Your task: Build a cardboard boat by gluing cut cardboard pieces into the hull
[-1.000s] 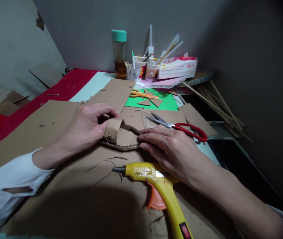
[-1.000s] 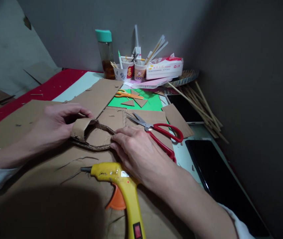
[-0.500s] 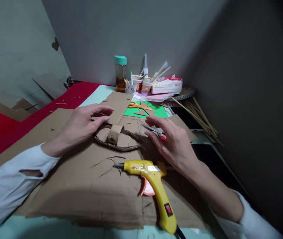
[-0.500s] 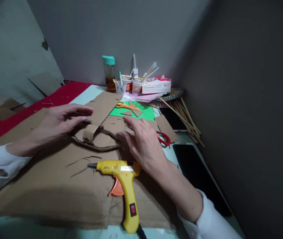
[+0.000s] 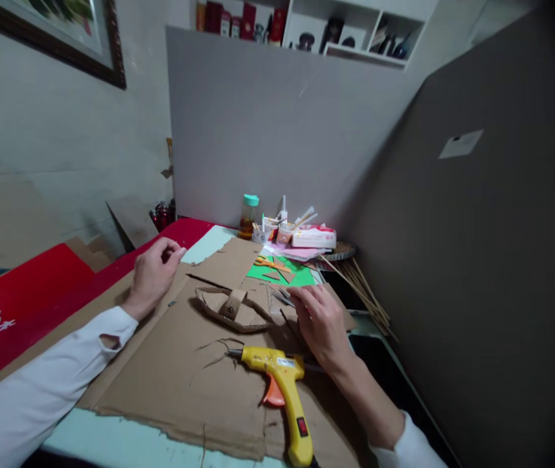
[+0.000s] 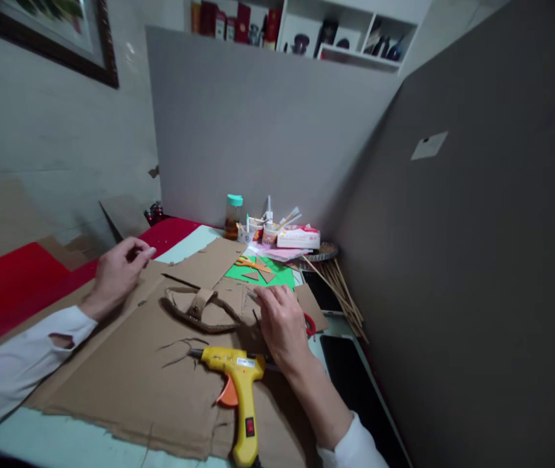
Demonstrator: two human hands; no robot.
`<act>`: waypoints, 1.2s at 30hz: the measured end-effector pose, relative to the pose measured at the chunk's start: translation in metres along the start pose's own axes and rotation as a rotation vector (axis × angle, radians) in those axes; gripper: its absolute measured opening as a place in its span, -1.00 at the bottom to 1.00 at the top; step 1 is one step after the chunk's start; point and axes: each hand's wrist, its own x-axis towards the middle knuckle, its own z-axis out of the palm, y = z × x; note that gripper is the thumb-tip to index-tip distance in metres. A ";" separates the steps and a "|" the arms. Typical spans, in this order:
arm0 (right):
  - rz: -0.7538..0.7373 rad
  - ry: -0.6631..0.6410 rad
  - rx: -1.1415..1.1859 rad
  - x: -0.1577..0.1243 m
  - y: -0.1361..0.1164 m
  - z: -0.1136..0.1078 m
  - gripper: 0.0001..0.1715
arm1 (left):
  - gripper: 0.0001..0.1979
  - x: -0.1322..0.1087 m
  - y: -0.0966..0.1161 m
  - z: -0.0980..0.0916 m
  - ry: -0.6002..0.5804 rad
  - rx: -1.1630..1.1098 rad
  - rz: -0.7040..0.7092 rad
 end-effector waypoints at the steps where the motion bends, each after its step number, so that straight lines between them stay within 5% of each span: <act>1: -0.002 0.008 -0.008 0.000 0.001 0.000 -0.76 | -0.78 0.000 -0.004 0.002 -0.025 0.007 -0.016; 8: -0.001 0.042 -0.041 0.003 0.001 -0.005 -0.70 | -0.66 0.000 -0.018 0.008 -0.176 0.000 -0.052; 20: 0.014 0.139 -0.120 0.004 -0.001 -0.002 -0.71 | -0.65 0.003 -0.027 0.007 -0.234 -0.018 0.019; 31: 0.026 0.055 -0.168 0.000 0.014 -0.001 -0.74 | -0.64 0.002 -0.026 0.005 -0.253 -0.014 0.047; 36: 0.140 0.016 -0.173 -0.002 0.020 -0.005 -0.77 | -0.64 0.004 -0.026 0.003 -0.258 0.040 0.029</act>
